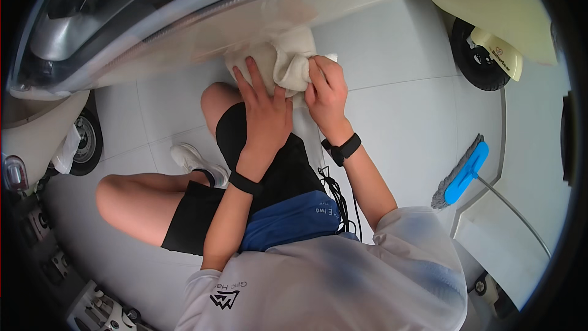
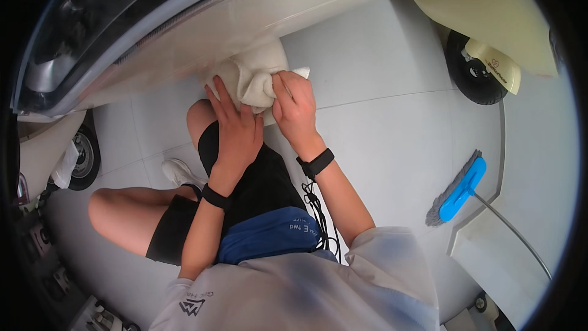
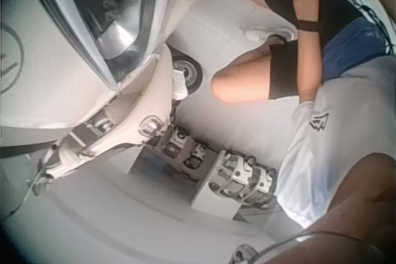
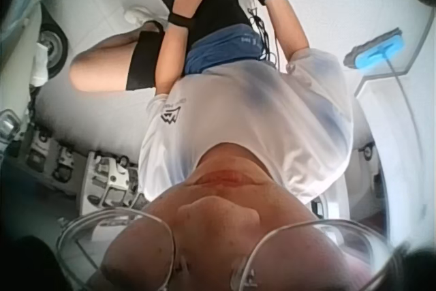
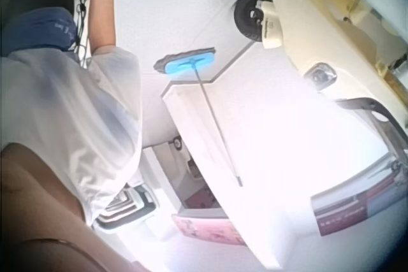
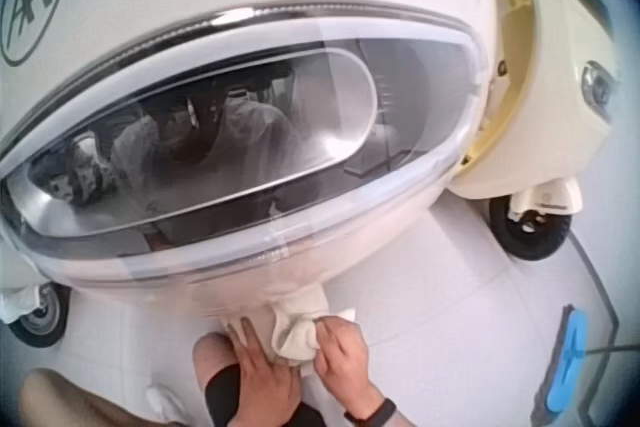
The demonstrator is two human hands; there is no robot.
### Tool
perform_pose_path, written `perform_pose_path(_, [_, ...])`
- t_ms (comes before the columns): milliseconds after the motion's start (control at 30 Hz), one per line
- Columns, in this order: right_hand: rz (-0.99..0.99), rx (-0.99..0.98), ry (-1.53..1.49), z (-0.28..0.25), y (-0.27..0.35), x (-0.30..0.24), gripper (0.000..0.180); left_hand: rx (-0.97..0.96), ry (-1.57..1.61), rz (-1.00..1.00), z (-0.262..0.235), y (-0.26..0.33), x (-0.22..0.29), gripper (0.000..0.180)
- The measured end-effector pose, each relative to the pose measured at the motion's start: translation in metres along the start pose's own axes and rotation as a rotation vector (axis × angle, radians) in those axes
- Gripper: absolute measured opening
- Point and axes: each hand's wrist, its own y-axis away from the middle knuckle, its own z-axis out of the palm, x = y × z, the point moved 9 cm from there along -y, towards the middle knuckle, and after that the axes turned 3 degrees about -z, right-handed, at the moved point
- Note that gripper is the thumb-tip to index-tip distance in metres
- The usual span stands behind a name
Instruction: The person is using a white cloth to wipe down and polish the front panels and headlights of small electric tricycles in a garage setting.
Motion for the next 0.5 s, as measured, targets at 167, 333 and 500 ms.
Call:
perform_pose_path(167, [0.022,-0.045,0.016,-0.004,0.03,0.007,0.039,0.008,0.017,0.025,0.004,0.002,0.003,0.07])
perform_pose_path(333, [-0.03,-0.021,0.019,0.0,0.003,0.001,0.039,0.055,-0.02,0.004,0.004,0.002,0.0,0.068])
perform_pose_path(500, [0.007,-0.05,0.029,-0.002,0.022,0.007,0.039,0.023,-0.002,0.016,0.006,0.003,-0.001,0.062])
